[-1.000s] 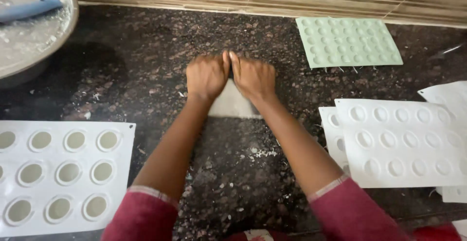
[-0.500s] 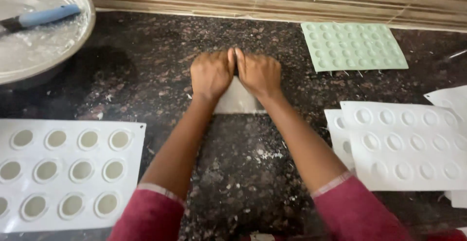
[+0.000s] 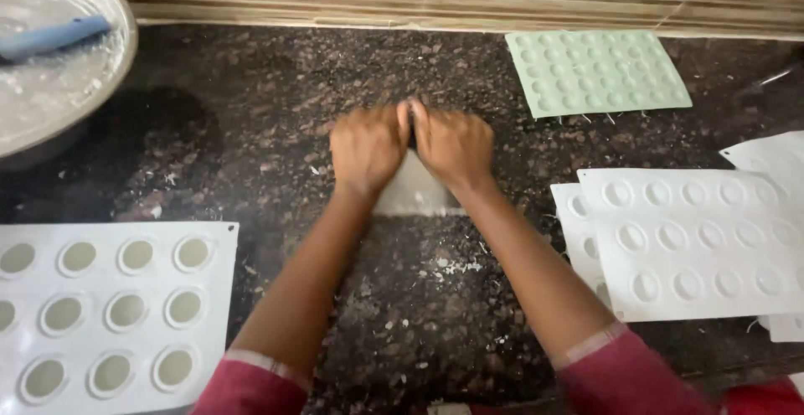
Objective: The recorder organizes silicone molds on a granite countertop and uses a metal scraper to clean residue from the surface.
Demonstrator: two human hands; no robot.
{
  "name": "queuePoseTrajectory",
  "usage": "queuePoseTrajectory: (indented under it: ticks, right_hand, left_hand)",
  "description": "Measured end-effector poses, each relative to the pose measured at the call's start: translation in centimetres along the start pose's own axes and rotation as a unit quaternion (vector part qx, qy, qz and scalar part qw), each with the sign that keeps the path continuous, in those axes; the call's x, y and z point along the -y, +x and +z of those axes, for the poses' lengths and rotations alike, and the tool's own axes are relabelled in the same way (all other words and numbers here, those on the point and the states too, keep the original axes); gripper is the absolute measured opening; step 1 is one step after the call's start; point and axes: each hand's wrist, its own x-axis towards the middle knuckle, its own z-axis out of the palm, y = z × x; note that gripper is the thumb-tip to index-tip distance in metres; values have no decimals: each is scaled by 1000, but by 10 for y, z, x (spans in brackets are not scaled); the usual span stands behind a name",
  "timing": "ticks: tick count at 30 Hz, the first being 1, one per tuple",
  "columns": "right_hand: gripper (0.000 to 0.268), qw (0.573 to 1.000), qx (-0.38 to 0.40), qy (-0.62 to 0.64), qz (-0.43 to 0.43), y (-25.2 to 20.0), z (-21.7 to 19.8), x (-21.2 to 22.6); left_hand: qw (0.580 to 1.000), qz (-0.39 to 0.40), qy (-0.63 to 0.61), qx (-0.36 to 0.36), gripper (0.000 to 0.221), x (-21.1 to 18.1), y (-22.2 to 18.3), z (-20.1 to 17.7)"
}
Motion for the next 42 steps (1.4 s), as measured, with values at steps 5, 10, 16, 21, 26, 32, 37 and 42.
queuePoseTrajectory:
  ticks: [5, 10, 16, 21, 26, 32, 37, 42]
  right_hand:
    - [44, 999, 37, 1, 21, -33, -28, 6]
    - [50, 999, 30, -18, 17, -10, -4, -16]
    - [46, 999, 30, -24, 29, -35, -18, -2]
    - [49, 998, 42, -22, 52, -27, -13, -8]
    - [52, 996, 61, -34, 49, -17, -1, -9]
    - [47, 996, 70, -29, 44, -51, -48, 32]
    - [46, 998, 47, -1, 28, -31, -32, 20]
    - [49, 998, 57, -10, 32, -20, -6, 13]
  left_hand:
    - [998, -16, -46, 44, 33, -27, -35, -28]
    - [999, -1, -28, 18, 33, -15, -10, 8]
    - [998, -22, -31, 56, 37, -28, -29, -11]
    - [997, -22, -33, 64, 39, -22, -31, 4]
    - [998, -6, -5, 55, 40, -9, -15, 9]
    - [996, -18, -48, 69, 36, -34, -50, -59]
    - [996, -3, -68, 55, 34, -19, -34, -40]
    - [997, -32, -39, 51, 37, -5, -27, -19]
